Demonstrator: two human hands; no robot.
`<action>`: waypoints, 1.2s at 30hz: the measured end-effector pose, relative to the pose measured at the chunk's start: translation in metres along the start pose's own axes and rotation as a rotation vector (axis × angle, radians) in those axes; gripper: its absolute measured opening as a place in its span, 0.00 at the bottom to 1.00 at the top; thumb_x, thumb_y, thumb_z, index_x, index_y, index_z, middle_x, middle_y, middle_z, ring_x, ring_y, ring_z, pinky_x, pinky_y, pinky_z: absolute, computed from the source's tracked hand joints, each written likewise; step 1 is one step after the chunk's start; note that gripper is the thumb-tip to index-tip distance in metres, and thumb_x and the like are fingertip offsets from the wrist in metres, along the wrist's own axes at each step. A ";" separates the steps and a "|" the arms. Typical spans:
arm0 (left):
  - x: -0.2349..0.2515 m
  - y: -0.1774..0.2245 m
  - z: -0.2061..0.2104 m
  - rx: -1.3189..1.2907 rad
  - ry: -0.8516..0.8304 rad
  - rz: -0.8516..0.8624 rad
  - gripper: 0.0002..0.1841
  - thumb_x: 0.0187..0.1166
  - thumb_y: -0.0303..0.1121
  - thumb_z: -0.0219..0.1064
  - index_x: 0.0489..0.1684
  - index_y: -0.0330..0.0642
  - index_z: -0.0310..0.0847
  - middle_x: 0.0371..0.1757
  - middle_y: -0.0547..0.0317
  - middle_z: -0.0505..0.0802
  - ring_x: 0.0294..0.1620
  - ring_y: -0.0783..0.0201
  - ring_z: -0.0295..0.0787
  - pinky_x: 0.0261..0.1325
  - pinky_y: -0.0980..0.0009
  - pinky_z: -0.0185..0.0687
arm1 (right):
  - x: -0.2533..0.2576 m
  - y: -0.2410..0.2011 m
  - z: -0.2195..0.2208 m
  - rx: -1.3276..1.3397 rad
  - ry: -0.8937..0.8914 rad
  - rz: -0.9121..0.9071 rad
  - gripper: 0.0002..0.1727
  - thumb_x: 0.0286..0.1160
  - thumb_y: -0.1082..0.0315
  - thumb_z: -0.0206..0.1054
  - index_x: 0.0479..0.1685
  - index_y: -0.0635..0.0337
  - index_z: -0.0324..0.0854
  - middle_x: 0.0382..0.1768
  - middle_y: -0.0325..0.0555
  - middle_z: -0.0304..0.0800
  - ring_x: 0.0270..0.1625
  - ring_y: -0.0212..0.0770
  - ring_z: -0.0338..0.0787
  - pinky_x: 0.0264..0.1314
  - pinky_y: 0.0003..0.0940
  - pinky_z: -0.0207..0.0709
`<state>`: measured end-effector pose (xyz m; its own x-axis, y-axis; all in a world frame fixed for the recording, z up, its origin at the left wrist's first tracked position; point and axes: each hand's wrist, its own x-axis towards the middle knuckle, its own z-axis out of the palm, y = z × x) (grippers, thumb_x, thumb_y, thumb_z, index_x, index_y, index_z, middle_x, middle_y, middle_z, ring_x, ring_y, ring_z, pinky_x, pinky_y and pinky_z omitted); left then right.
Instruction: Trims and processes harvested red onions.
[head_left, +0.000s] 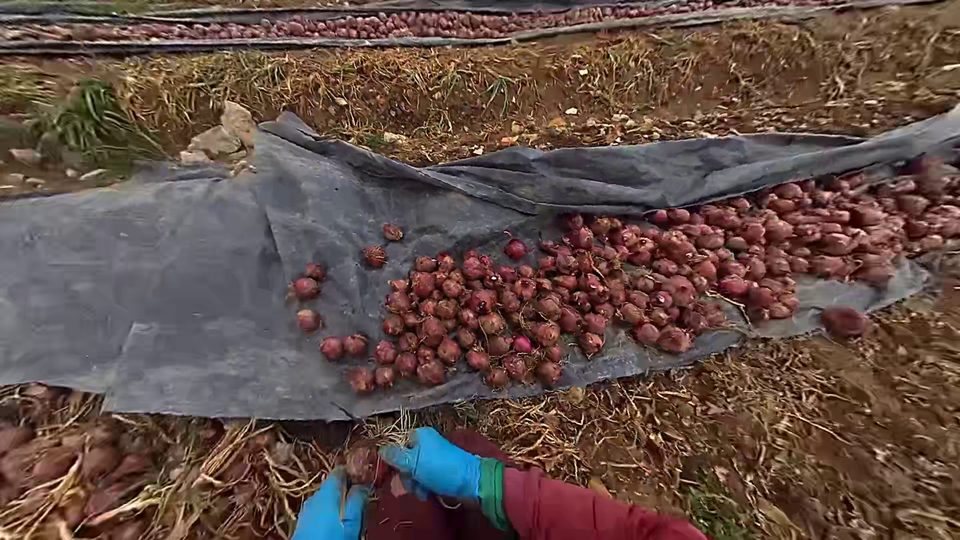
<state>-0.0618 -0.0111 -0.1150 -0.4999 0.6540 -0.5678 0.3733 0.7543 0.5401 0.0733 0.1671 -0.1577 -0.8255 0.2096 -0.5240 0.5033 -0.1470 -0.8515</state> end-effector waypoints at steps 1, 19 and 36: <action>0.002 -0.008 0.006 -0.016 0.067 0.065 0.23 0.84 0.46 0.57 0.67 0.39 0.82 0.44 0.48 0.96 0.45 0.52 0.97 0.56 0.44 0.92 | 0.001 -0.002 0.001 0.009 -0.020 -0.020 0.34 0.82 0.33 0.57 0.36 0.60 0.83 0.20 0.43 0.86 0.21 0.40 0.86 0.30 0.42 0.84; -0.159 -0.021 0.017 -0.054 0.610 -0.190 0.16 0.85 0.47 0.61 0.51 0.48 0.89 0.33 0.61 0.96 0.32 0.63 0.95 0.44 0.54 0.95 | -0.069 0.045 0.046 -0.127 -0.438 -0.147 0.46 0.87 0.31 0.29 0.45 0.56 0.88 0.17 0.43 0.79 0.14 0.40 0.78 0.18 0.40 0.78; -0.073 -0.238 0.027 -0.316 0.633 -0.879 0.28 0.76 0.62 0.70 0.55 0.47 0.92 0.51 0.42 0.96 0.58 0.39 0.92 0.63 0.30 0.82 | 0.034 0.101 0.027 0.065 -0.157 0.025 0.56 0.81 0.26 0.16 0.50 0.61 0.85 0.14 0.49 0.79 0.10 0.47 0.78 0.11 0.48 0.79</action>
<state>-0.0935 -0.2365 -0.2188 -0.8314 -0.3116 -0.4600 -0.4731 0.8311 0.2921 0.0890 0.1334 -0.2612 -0.8452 0.0522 -0.5319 0.5109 -0.2135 -0.8327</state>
